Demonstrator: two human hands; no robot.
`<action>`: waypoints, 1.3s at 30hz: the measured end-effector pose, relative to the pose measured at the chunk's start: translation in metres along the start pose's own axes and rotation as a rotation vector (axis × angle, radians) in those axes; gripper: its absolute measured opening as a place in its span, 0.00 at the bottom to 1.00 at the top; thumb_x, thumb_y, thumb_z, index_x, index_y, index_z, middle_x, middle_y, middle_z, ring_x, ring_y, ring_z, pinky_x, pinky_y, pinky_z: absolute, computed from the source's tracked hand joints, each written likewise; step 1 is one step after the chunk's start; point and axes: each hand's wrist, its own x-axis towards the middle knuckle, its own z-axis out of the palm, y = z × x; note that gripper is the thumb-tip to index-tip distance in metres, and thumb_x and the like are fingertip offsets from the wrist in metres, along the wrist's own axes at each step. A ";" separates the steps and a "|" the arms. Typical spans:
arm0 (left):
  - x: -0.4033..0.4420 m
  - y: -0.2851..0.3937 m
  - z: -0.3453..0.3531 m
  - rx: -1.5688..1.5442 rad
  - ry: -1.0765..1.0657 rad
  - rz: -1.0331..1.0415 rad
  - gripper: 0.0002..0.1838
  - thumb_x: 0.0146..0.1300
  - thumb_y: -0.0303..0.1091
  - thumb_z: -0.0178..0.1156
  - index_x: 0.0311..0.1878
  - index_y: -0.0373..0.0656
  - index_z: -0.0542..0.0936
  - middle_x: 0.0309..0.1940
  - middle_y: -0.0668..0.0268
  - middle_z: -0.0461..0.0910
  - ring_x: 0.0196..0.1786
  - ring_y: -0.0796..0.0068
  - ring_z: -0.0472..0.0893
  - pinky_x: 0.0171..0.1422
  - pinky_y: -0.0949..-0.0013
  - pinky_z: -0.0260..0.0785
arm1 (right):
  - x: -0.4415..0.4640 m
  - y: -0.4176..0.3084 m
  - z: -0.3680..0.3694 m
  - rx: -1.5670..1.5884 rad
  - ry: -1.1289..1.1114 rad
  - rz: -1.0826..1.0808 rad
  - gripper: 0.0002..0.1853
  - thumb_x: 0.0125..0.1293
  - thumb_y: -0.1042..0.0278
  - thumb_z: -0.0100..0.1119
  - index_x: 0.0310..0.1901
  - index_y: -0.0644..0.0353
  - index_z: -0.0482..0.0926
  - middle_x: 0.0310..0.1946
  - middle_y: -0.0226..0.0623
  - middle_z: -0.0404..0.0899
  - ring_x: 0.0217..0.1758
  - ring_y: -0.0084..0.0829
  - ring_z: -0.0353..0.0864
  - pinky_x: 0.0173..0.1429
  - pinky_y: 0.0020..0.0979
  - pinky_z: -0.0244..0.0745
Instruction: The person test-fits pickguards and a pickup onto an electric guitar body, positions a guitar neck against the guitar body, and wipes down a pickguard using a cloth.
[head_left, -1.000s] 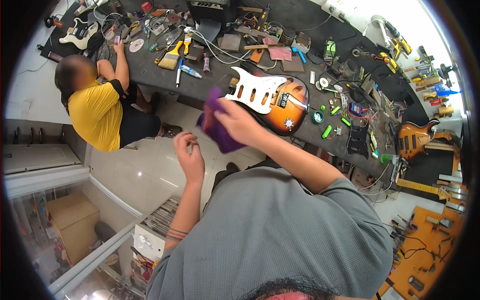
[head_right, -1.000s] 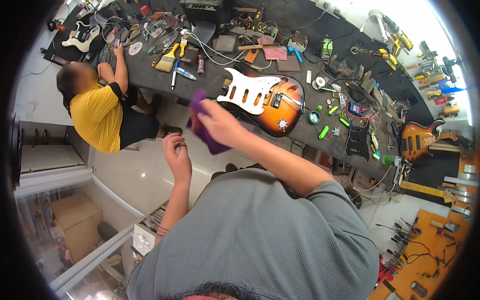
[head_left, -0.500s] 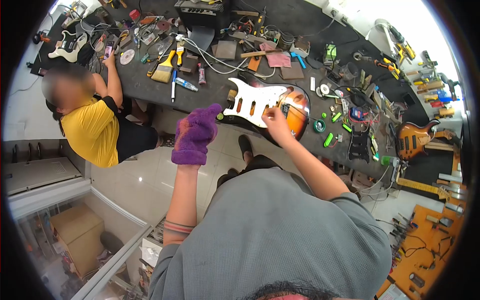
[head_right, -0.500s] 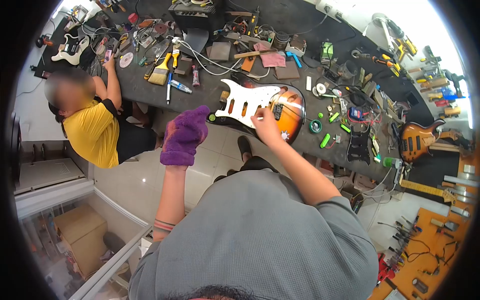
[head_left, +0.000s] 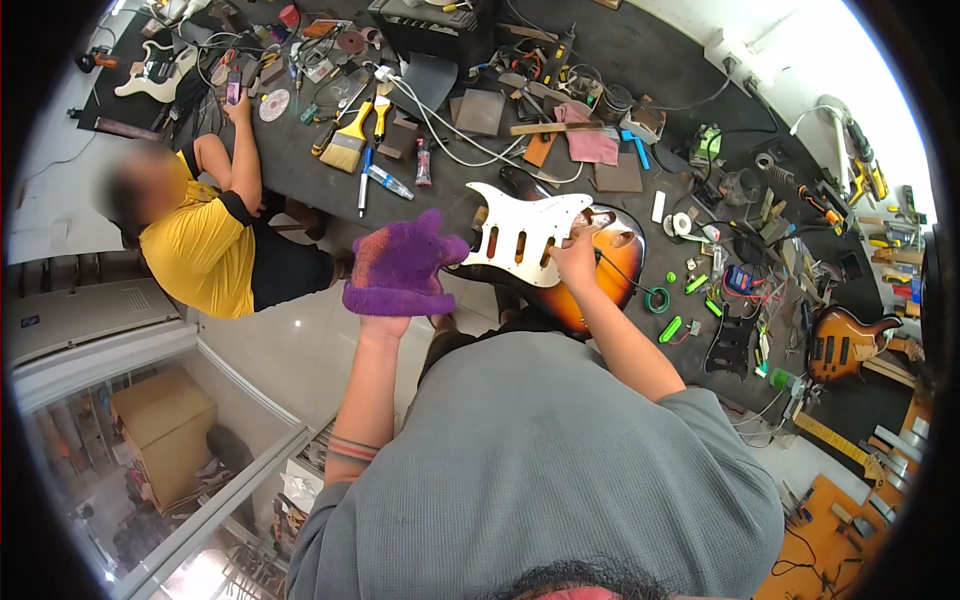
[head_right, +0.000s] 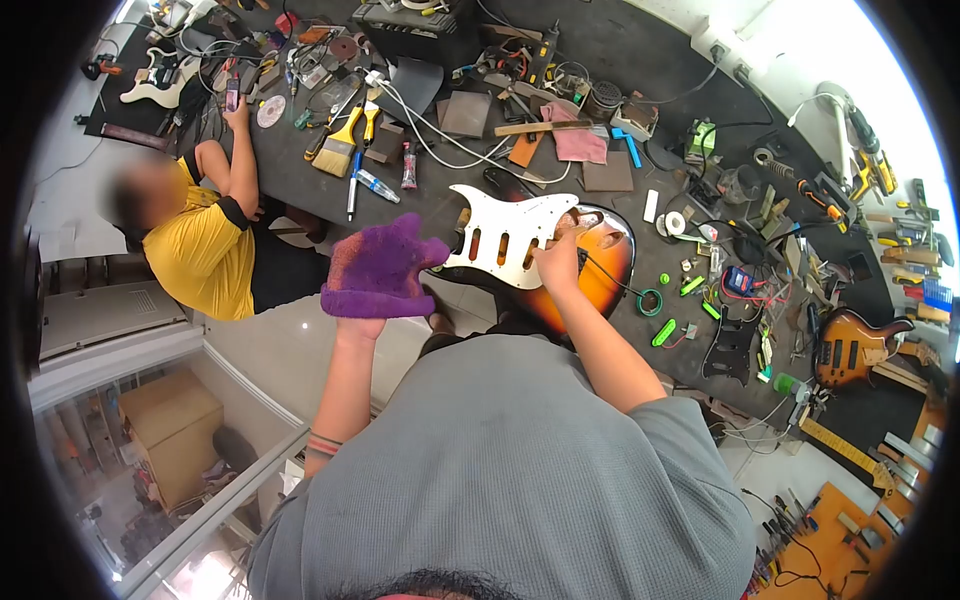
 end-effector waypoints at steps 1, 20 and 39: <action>0.008 0.000 -0.002 0.019 -0.002 -0.014 0.27 0.86 0.51 0.48 0.75 0.44 0.78 0.73 0.58 0.82 0.74 0.53 0.81 0.83 0.47 0.70 | -0.001 0.001 -0.002 0.012 -0.002 0.036 0.34 0.58 0.78 0.77 0.66 0.69 0.74 0.46 0.43 0.86 0.50 0.35 0.88 0.55 0.39 0.84; 0.086 -0.045 0.057 1.214 -0.469 0.418 0.32 0.76 0.43 0.62 0.79 0.41 0.73 0.75 0.52 0.76 0.81 0.47 0.71 0.89 0.46 0.55 | -0.063 -0.193 -0.028 0.255 -0.778 0.137 0.21 0.75 0.66 0.61 0.65 0.63 0.81 0.53 0.41 0.90 0.58 0.35 0.91 0.70 0.45 0.82; 0.113 0.041 0.131 1.777 -0.417 1.068 0.20 0.72 0.46 0.62 0.56 0.43 0.85 0.52 0.61 0.86 0.68 0.57 0.82 0.86 0.44 0.52 | -0.100 -0.241 -0.093 0.086 -0.787 -0.047 0.24 0.68 0.68 0.67 0.65 0.63 0.85 0.61 0.37 0.89 0.64 0.30 0.84 0.72 0.35 0.76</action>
